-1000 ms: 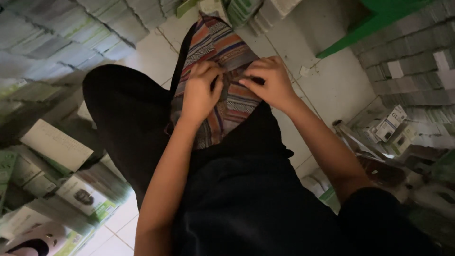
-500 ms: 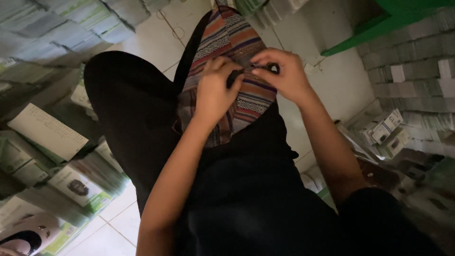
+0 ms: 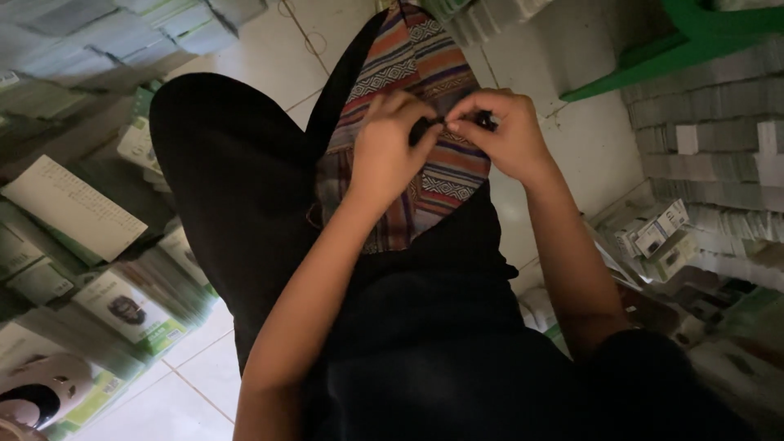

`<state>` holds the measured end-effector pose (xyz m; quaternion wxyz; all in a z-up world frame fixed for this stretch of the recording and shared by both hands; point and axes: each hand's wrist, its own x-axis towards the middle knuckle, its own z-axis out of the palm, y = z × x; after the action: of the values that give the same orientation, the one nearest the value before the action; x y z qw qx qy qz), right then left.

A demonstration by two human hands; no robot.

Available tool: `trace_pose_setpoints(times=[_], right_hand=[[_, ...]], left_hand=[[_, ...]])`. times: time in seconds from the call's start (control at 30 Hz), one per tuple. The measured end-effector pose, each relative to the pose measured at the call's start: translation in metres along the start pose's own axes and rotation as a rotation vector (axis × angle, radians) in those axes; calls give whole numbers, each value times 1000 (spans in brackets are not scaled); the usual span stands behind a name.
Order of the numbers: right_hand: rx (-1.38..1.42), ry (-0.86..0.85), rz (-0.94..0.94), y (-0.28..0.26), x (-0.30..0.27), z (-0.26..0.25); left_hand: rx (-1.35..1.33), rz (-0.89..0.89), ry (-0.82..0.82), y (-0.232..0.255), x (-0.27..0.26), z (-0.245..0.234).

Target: Folding a patterned cloth into a decorative butterfly shape.

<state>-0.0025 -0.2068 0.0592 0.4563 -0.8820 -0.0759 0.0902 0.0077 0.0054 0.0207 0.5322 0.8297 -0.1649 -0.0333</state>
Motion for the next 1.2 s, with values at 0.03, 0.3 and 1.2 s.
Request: trace_pose_setpoints(times=[0.03,0.3,1.2], right_hand=[[-10,-13,-8,2,0,0],[113,301,-7,58,-15,-11],[585,119,157,152,-45,-18]], left_hand=[[21,15,15,1,0,1],[212,139,15,-1,-1,6],[400,207,-12,4,1,9]])
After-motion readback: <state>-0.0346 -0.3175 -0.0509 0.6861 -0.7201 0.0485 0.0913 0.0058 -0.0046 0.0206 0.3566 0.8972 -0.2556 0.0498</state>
